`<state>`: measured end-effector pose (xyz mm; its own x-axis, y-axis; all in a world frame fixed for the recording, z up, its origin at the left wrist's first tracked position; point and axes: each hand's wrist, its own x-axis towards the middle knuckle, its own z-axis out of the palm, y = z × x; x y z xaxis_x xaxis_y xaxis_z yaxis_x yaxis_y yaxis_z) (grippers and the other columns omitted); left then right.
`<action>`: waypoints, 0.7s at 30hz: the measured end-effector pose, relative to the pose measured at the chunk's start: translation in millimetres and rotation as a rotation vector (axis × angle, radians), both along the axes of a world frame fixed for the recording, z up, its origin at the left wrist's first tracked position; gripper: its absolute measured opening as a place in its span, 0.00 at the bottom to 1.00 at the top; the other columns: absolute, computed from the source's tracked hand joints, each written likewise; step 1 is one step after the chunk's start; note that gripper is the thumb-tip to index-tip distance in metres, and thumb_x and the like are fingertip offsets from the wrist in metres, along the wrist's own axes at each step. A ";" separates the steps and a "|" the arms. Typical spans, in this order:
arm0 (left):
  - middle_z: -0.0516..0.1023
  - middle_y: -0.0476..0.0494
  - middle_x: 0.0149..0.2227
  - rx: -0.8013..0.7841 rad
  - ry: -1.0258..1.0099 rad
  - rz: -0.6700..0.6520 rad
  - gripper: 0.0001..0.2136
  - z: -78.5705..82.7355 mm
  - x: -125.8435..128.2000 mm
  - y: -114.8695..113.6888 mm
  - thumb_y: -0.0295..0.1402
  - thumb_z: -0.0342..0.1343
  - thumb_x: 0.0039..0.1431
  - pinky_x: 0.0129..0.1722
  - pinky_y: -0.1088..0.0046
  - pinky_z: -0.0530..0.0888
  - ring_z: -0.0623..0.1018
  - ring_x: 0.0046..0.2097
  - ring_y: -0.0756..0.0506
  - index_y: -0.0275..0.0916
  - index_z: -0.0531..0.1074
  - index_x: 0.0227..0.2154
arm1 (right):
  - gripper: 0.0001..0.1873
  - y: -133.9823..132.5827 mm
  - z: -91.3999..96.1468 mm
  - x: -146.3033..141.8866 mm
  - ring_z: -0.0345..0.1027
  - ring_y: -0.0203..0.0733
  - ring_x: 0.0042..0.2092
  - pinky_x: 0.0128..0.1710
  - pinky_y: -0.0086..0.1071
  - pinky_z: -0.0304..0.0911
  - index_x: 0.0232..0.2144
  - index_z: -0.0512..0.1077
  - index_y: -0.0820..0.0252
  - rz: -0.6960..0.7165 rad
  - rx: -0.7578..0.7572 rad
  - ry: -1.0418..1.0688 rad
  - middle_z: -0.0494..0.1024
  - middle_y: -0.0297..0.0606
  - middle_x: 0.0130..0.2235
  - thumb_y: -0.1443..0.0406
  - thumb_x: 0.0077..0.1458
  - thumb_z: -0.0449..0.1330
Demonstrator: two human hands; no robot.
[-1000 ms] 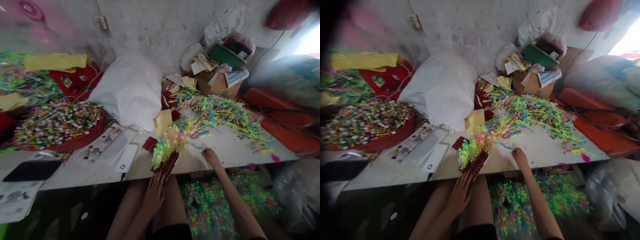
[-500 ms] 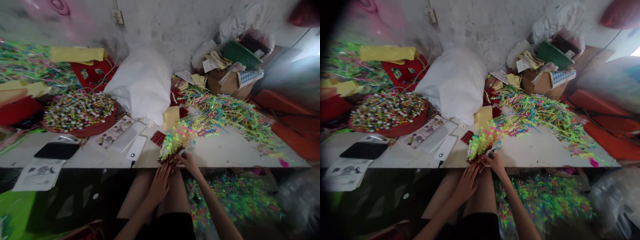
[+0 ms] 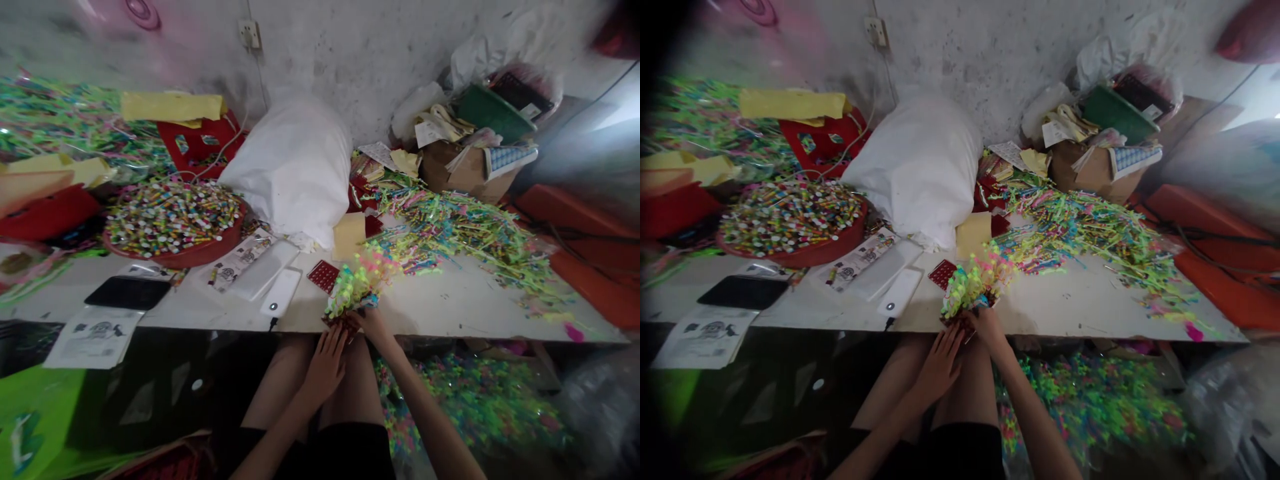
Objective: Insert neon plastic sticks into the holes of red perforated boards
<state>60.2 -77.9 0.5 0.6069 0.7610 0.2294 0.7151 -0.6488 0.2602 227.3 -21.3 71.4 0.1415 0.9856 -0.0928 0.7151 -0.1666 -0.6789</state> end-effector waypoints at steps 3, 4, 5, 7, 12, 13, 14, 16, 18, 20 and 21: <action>0.48 0.37 0.65 0.009 0.000 0.010 0.34 -0.2 0.5 -0.2 0.25 0.48 0.52 0.62 0.58 0.52 0.46 0.66 0.41 0.33 0.45 0.62 | 0.11 5.0 13.5 -2.5 0.70 0.42 0.33 0.31 0.29 0.59 0.32 0.73 0.62 0.006 -0.117 -0.137 0.77 0.41 0.31 0.60 0.53 0.56; 0.49 0.37 0.65 0.012 0.001 0.010 0.33 -0.1 0.7 -0.3 0.25 0.48 0.52 0.62 0.58 0.52 0.46 0.66 0.41 0.33 0.45 0.62 | 0.12 6.5 18.3 -3.5 0.70 0.42 0.33 0.30 0.28 0.58 0.33 0.73 0.62 0.012 -0.151 -0.176 0.77 0.42 0.32 0.59 0.53 0.56; 0.49 0.37 0.65 0.014 0.001 0.011 0.33 -0.1 0.9 -0.4 0.25 0.48 0.52 0.62 0.58 0.52 0.46 0.66 0.41 0.33 0.45 0.62 | 0.13 7.9 22.7 -4.7 0.70 0.42 0.34 0.30 0.28 0.58 0.33 0.73 0.63 0.015 -0.182 -0.213 0.78 0.43 0.32 0.59 0.54 0.56; 0.49 0.37 0.65 0.018 0.000 0.010 0.33 0.1 1.4 -0.6 0.25 0.48 0.52 0.61 0.57 0.53 0.47 0.66 0.40 0.33 0.45 0.62 | 0.14 10.3 29.7 -7.6 0.70 0.41 0.35 0.30 0.27 0.57 0.34 0.74 0.63 0.021 -0.234 -0.270 0.78 0.44 0.34 0.59 0.55 0.55; 0.50 0.37 0.65 0.040 -0.007 0.017 0.33 -0.3 1.4 -0.2 0.25 0.47 0.53 0.61 0.57 0.54 0.49 0.65 0.40 0.33 0.46 0.62 | 0.16 15.1 30.4 -14.6 0.72 0.44 0.38 0.30 0.28 0.58 0.36 0.75 0.62 0.049 -0.281 -0.308 0.79 0.46 0.36 0.56 0.55 0.55; 0.50 0.37 0.65 0.048 -0.009 0.016 0.32 -0.5 1.1 0.0 0.25 0.47 0.54 0.61 0.58 0.54 0.48 0.65 0.40 0.34 0.46 0.62 | 0.16 16.4 28.3 -15.1 0.72 0.45 0.38 0.30 0.28 0.59 0.36 0.75 0.62 0.052 -0.280 -0.294 0.79 0.46 0.35 0.56 0.54 0.56; 0.50 0.38 0.65 0.056 -0.012 0.014 0.32 -0.9 0.9 0.3 0.25 0.47 0.54 0.61 0.58 0.54 0.48 0.65 0.41 0.34 0.45 0.63 | 0.15 17.9 26.0 -15.2 0.72 0.45 0.38 0.29 0.27 0.59 0.36 0.75 0.61 0.052 -0.285 -0.273 0.79 0.45 0.35 0.56 0.53 0.57; 0.50 0.38 0.65 0.073 -0.015 0.010 0.33 -1.7 0.6 1.0 0.25 0.47 0.53 0.61 0.58 0.54 0.49 0.65 0.41 0.34 0.45 0.63 | 0.14 21.7 21.8 -14.2 0.73 0.45 0.36 0.28 0.27 0.59 0.35 0.75 0.60 0.045 -0.305 -0.222 0.79 0.43 0.33 0.57 0.52 0.59; 0.51 0.38 0.64 0.093 -0.020 0.013 0.33 -2.5 0.5 1.5 0.25 0.47 0.53 0.61 0.58 0.56 0.50 0.65 0.41 0.34 0.45 0.63 | 0.13 25.4 19.1 -11.9 0.73 0.44 0.34 0.26 0.26 0.60 0.33 0.76 0.60 0.044 -0.336 -0.161 0.79 0.41 0.30 0.58 0.51 0.59; 0.52 0.38 0.64 0.111 -0.028 0.020 0.33 -3.7 0.2 1.8 0.24 0.47 0.53 0.60 0.58 0.57 0.51 0.65 0.40 0.34 0.44 0.63 | 0.10 26.9 18.1 -7.9 0.73 0.41 0.30 0.25 0.26 0.61 0.30 0.76 0.60 0.075 -0.337 -0.061 0.78 0.38 0.26 0.60 0.49 0.60; 0.52 0.39 0.64 0.122 -0.034 0.023 0.33 -4.8 -0.1 1.9 0.25 0.46 0.54 0.60 0.58 0.57 0.52 0.64 0.40 0.35 0.44 0.63 | 0.08 26.3 18.1 -4.7 0.72 0.40 0.27 0.24 0.25 0.62 0.28 0.76 0.60 0.117 -0.340 0.015 0.77 0.36 0.23 0.61 0.49 0.61</action>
<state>60.1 -76.0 -4.3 0.5802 0.7397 0.3410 0.7221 -0.6608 0.2048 222.6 5.0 89.5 0.0254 0.9073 -0.4197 0.7328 -0.3025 -0.6095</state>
